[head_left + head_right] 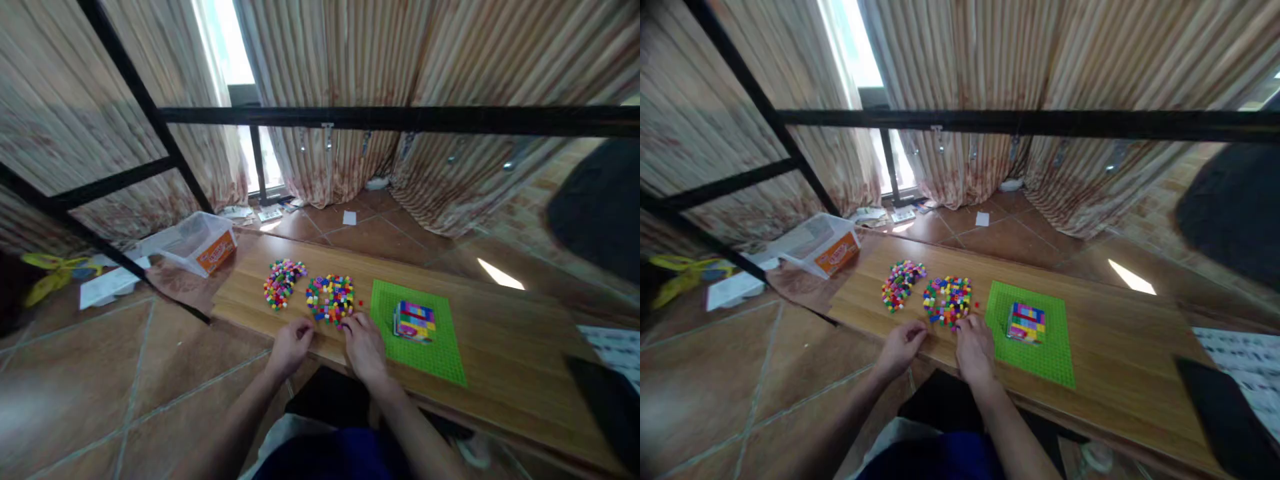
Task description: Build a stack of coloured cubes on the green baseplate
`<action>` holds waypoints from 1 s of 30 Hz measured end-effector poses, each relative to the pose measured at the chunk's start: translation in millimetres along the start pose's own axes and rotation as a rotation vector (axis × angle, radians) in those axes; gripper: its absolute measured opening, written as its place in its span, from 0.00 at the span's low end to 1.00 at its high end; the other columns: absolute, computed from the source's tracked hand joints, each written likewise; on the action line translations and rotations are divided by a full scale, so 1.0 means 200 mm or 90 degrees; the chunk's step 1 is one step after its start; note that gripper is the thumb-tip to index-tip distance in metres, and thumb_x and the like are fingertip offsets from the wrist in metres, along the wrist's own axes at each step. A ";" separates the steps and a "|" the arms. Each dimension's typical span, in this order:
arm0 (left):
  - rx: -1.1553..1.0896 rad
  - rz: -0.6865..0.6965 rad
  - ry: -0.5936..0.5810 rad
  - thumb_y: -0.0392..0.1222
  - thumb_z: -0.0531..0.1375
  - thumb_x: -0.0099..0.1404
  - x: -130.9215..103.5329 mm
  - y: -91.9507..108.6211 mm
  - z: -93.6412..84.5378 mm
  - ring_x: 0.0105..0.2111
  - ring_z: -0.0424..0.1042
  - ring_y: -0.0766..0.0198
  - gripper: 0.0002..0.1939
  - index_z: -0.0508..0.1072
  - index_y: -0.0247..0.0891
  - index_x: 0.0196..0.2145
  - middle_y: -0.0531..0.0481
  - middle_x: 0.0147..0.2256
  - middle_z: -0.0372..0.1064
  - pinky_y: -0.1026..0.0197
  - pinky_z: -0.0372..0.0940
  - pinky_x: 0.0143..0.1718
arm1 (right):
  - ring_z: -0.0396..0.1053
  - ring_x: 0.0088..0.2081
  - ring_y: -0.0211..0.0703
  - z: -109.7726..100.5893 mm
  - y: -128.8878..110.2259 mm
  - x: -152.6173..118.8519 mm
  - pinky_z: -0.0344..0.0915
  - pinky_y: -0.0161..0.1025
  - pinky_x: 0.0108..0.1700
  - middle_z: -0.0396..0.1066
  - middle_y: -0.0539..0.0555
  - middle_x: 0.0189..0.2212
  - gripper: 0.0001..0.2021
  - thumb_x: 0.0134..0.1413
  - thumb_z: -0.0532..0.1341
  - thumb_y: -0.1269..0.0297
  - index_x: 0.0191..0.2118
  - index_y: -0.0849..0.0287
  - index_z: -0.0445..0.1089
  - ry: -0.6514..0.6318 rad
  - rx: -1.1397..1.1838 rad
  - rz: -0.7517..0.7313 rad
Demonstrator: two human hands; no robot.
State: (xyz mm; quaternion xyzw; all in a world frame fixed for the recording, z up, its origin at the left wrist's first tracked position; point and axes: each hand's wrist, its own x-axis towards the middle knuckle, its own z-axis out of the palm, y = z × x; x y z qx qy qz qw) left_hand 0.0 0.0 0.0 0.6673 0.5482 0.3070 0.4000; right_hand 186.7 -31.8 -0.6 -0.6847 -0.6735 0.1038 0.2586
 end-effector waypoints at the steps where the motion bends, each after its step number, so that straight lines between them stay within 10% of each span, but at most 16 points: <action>1: -0.001 -0.006 0.000 0.45 0.56 0.61 0.00 0.00 0.00 0.31 0.72 0.61 0.11 0.75 0.37 0.32 0.49 0.29 0.74 0.63 0.65 0.34 | 0.66 0.43 0.48 0.00 0.00 0.00 0.59 0.42 0.47 0.72 0.57 0.40 0.11 0.63 0.54 0.68 0.38 0.56 0.74 0.006 -0.001 0.002; 30: 0.046 -0.014 0.016 0.39 0.55 0.61 -0.02 0.07 -0.01 0.30 0.71 0.62 0.09 0.75 0.37 0.30 0.50 0.29 0.73 0.63 0.63 0.33 | 0.69 0.41 0.44 -0.04 0.04 0.03 0.63 0.40 0.46 0.73 0.56 0.38 0.13 0.64 0.51 0.67 0.41 0.58 0.74 0.068 0.073 0.009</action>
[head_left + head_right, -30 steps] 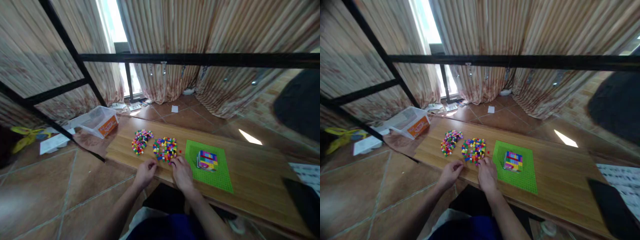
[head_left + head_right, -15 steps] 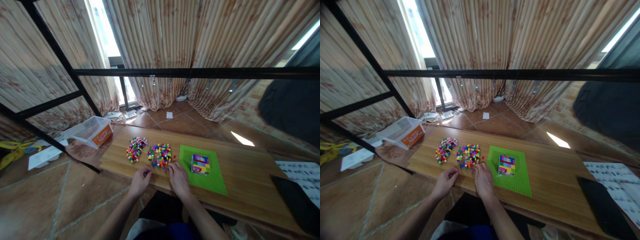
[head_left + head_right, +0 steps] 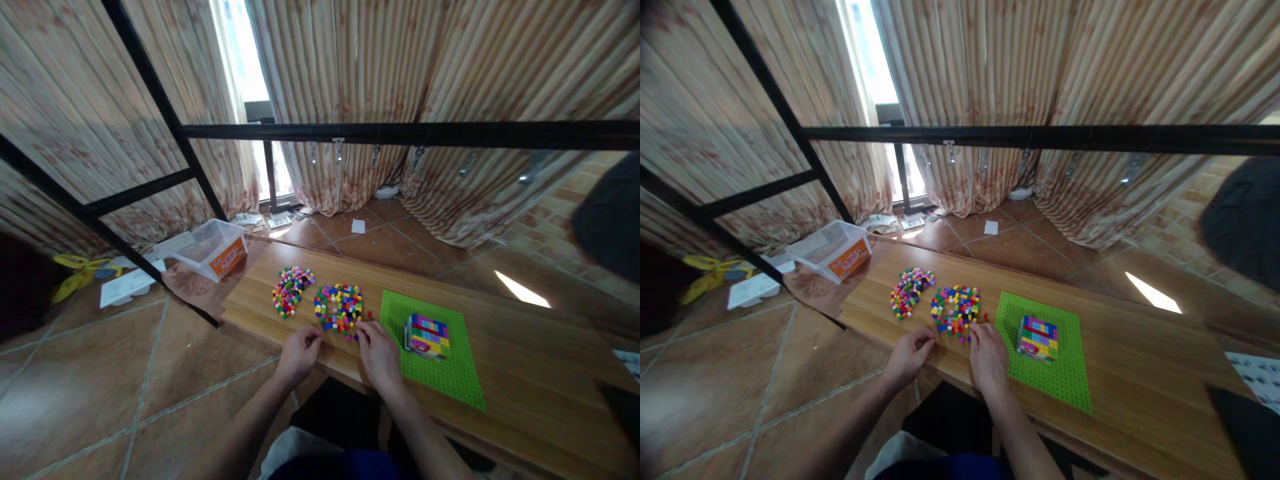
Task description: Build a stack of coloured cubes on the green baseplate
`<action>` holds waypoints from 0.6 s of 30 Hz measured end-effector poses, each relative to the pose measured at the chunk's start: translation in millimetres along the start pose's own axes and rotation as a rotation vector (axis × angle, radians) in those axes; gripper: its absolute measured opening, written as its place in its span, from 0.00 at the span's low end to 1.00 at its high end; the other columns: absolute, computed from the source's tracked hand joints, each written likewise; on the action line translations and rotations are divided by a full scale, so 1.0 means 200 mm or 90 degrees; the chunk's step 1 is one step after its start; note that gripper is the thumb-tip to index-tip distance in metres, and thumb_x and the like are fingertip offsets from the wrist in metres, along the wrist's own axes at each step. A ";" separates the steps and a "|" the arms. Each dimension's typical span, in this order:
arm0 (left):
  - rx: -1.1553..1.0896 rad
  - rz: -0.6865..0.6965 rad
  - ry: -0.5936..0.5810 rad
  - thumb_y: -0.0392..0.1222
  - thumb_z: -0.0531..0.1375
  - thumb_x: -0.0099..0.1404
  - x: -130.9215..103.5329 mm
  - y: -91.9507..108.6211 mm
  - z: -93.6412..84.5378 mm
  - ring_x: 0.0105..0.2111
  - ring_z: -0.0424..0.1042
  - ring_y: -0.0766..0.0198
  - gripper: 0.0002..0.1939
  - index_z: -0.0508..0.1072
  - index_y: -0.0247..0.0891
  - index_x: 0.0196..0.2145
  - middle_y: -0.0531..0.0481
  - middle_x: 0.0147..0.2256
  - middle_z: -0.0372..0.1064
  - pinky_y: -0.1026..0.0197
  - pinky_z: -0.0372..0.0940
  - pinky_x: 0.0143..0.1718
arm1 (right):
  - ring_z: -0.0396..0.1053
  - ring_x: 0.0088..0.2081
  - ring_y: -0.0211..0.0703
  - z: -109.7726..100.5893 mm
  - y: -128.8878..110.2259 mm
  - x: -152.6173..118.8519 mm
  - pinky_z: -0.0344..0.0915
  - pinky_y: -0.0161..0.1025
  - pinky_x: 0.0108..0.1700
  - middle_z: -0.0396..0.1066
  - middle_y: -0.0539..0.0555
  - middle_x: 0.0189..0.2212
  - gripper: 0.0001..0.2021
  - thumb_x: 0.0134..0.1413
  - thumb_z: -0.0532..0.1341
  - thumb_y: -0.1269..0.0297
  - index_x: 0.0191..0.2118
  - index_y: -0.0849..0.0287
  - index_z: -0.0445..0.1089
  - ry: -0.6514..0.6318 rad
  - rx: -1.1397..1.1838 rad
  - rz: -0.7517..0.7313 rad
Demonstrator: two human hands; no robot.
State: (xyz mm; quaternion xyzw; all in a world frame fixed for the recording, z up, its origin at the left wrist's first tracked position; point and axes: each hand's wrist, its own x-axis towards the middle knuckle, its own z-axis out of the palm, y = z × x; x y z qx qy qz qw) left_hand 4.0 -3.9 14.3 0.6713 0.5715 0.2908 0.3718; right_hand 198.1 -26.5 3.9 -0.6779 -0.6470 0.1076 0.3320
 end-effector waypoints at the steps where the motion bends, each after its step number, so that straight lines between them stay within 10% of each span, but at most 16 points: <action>1: -0.002 -0.001 0.002 0.39 0.55 0.61 0.00 0.00 0.00 0.30 0.71 0.62 0.09 0.75 0.37 0.31 0.50 0.29 0.73 0.63 0.63 0.33 | 0.69 0.41 0.44 0.00 -0.01 0.01 0.62 0.39 0.45 0.73 0.56 0.38 0.13 0.64 0.51 0.66 0.41 0.58 0.74 -0.012 -0.016 0.004; 11: -0.019 0.006 -0.006 0.43 0.55 0.61 0.02 -0.05 0.00 0.28 0.70 0.62 0.10 0.75 0.38 0.32 0.51 0.28 0.73 0.63 0.63 0.31 | 0.68 0.36 0.42 0.00 -0.11 0.09 0.61 0.37 0.40 0.70 0.54 0.33 0.12 0.63 0.54 0.68 0.32 0.57 0.73 -0.028 -0.071 0.038; 18: -0.042 0.023 -0.024 0.44 0.56 0.62 -0.03 0.05 0.03 0.33 0.73 0.60 0.10 0.75 0.38 0.34 0.49 0.31 0.74 0.62 0.65 0.34 | 0.70 0.42 0.41 -0.33 0.00 -0.20 0.66 0.39 0.46 0.73 0.54 0.40 0.12 0.64 0.55 0.60 0.40 0.53 0.76 0.161 0.045 -0.036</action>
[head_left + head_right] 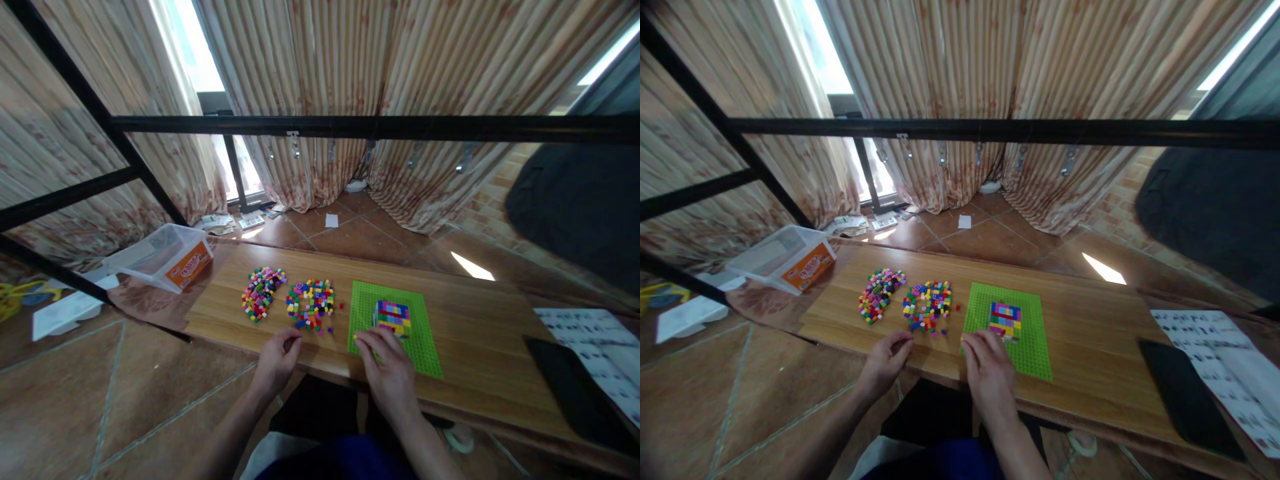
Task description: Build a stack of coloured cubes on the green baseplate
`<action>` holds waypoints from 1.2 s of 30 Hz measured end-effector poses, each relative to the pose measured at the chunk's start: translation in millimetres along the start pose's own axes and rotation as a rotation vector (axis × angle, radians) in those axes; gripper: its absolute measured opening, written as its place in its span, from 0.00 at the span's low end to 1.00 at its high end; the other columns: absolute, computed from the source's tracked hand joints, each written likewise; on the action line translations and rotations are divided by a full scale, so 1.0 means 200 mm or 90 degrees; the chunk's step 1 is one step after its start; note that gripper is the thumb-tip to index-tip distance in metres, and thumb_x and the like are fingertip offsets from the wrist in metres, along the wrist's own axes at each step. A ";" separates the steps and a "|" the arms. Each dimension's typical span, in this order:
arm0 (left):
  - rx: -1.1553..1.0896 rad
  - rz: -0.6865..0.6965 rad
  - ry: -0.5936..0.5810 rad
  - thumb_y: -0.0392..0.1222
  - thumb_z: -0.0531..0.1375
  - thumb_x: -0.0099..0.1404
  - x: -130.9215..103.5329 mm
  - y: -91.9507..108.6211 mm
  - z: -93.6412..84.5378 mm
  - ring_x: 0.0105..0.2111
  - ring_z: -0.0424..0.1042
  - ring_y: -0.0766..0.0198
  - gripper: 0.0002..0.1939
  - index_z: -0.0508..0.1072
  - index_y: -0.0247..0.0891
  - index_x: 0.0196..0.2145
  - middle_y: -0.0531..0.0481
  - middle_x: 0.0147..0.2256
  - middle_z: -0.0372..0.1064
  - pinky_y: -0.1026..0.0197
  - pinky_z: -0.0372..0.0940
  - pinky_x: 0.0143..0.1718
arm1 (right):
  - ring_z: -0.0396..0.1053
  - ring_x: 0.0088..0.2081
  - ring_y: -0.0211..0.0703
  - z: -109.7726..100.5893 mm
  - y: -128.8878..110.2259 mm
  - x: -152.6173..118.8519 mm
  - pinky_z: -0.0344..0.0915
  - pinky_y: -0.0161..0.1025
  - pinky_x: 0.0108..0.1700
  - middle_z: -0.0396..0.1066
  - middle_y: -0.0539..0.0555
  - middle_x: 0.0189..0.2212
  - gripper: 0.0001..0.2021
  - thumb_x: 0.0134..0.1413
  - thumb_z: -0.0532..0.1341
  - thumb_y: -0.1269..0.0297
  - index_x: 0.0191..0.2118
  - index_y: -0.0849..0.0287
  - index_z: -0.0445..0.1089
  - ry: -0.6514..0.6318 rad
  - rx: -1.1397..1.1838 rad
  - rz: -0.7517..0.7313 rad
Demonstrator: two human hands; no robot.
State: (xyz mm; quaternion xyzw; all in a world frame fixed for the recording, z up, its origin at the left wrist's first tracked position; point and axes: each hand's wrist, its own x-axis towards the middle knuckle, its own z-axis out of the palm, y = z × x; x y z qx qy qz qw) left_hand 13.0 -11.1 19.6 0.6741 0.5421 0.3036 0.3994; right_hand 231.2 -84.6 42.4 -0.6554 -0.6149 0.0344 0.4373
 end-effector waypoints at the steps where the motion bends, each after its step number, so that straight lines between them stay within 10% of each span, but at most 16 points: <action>1: -0.011 0.015 -0.005 0.44 0.56 0.63 0.00 0.04 0.02 0.34 0.73 0.60 0.10 0.75 0.38 0.35 0.49 0.31 0.74 0.62 0.66 0.35 | 0.71 0.42 0.42 -0.07 0.05 -0.03 0.67 0.40 0.46 0.73 0.55 0.40 0.11 0.63 0.56 0.59 0.40 0.53 0.76 0.056 -0.018 0.010; 6: -0.039 0.094 -0.062 0.40 0.55 0.64 0.07 0.32 0.20 0.32 0.71 0.64 0.09 0.74 0.38 0.35 0.50 0.33 0.74 0.64 0.65 0.35 | 0.71 0.39 0.44 -0.28 0.26 -0.01 0.69 0.43 0.43 0.73 0.56 0.38 0.14 0.61 0.58 0.53 0.38 0.54 0.78 0.139 -0.101 0.029; 11: -0.029 0.117 -0.112 0.37 0.57 0.63 0.20 0.50 0.40 0.32 0.71 0.66 0.10 0.73 0.38 0.42 0.49 0.39 0.73 0.64 0.67 0.36 | 0.70 0.41 0.44 -0.25 0.29 0.06 0.69 0.45 0.45 0.73 0.57 0.40 0.14 0.62 0.57 0.55 0.38 0.55 0.78 0.112 -0.098 -0.022; 36: -0.027 0.018 -0.161 0.48 0.64 0.58 0.26 0.51 0.60 0.35 0.73 0.62 0.26 0.71 0.35 0.52 0.43 0.47 0.73 0.60 0.70 0.39 | 0.67 0.43 0.46 -0.16 0.37 0.04 0.67 0.47 0.48 0.73 0.58 0.44 0.12 0.63 0.57 0.60 0.42 0.55 0.77 0.062 -0.194 -0.076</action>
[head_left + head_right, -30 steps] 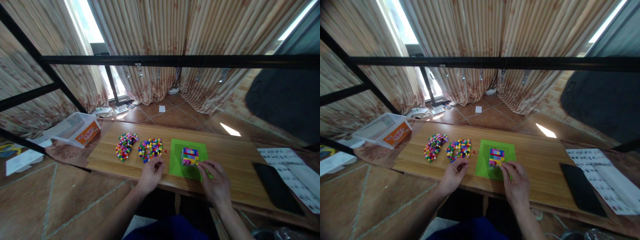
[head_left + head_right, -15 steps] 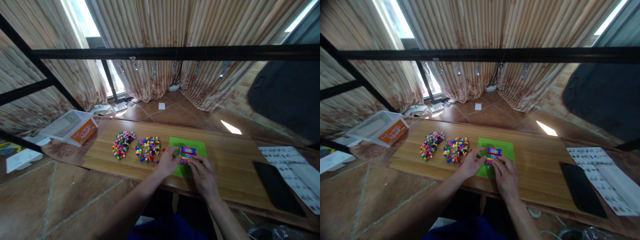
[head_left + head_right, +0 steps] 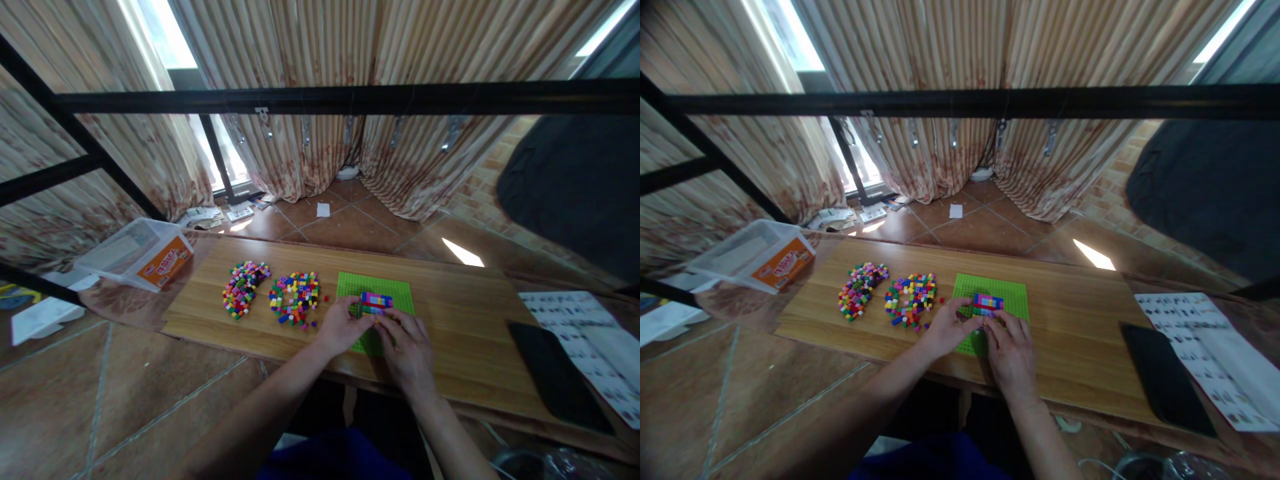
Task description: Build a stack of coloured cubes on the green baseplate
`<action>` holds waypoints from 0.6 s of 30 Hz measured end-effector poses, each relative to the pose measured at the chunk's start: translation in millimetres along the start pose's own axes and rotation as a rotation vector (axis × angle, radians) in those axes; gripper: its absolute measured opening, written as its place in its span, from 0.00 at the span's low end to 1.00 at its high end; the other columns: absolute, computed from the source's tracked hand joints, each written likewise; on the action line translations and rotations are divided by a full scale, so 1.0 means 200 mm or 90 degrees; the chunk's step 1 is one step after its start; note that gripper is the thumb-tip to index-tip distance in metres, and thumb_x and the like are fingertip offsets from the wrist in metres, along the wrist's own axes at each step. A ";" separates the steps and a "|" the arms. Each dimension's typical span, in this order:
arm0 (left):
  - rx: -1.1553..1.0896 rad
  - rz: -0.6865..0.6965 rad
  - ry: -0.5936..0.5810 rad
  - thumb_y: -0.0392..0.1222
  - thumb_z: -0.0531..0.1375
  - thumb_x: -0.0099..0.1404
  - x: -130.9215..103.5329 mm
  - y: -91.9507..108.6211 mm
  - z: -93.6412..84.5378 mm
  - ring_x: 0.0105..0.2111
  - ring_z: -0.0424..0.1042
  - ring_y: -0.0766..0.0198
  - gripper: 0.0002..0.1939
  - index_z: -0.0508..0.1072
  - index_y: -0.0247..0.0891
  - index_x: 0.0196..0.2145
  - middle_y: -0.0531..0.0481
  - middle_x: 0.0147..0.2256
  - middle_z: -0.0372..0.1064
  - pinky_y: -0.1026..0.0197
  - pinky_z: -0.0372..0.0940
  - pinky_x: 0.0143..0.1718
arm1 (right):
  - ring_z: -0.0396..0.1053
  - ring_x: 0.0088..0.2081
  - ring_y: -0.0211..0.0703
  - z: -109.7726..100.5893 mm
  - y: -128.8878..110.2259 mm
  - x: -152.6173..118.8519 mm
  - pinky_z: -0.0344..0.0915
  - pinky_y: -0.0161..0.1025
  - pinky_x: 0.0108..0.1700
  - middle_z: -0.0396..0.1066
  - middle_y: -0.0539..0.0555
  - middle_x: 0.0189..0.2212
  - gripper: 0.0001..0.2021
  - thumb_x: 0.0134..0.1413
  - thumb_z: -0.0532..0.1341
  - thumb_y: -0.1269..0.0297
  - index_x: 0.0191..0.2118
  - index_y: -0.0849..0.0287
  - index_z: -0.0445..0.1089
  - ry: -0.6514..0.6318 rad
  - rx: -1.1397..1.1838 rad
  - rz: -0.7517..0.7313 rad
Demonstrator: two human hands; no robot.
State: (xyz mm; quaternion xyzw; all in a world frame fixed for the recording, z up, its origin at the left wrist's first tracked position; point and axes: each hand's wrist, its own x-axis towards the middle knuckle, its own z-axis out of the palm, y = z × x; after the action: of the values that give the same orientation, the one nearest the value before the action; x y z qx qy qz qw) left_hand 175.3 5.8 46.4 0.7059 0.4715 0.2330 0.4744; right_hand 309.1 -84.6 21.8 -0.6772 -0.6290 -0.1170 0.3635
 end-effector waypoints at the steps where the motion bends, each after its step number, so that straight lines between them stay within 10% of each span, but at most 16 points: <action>1: 0.005 -0.007 0.000 0.48 0.65 0.57 0.00 0.01 0.00 0.35 0.73 0.61 0.27 0.71 0.34 0.53 0.42 0.47 0.73 0.59 0.70 0.39 | 0.67 0.44 0.46 0.00 0.00 0.00 0.67 0.47 0.48 0.74 0.58 0.44 0.12 0.63 0.57 0.60 0.42 0.55 0.77 0.007 0.000 0.001; 18: 0.001 -0.093 0.008 0.39 0.66 0.53 0.03 0.08 0.02 0.47 0.74 0.52 0.26 0.73 0.31 0.50 0.40 0.48 0.75 0.54 0.67 0.50 | 0.71 0.46 0.46 -0.06 0.02 -0.15 0.69 0.47 0.49 0.73 0.58 0.45 0.12 0.62 0.57 0.62 0.47 0.56 0.74 0.048 0.076 0.099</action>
State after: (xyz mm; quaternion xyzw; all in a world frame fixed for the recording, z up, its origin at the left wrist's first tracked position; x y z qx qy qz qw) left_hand 189.2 6.9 58.7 0.6683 0.5250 0.2016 0.4870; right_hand 311.2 -115.1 9.5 -0.6961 -0.5665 -0.0766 0.4344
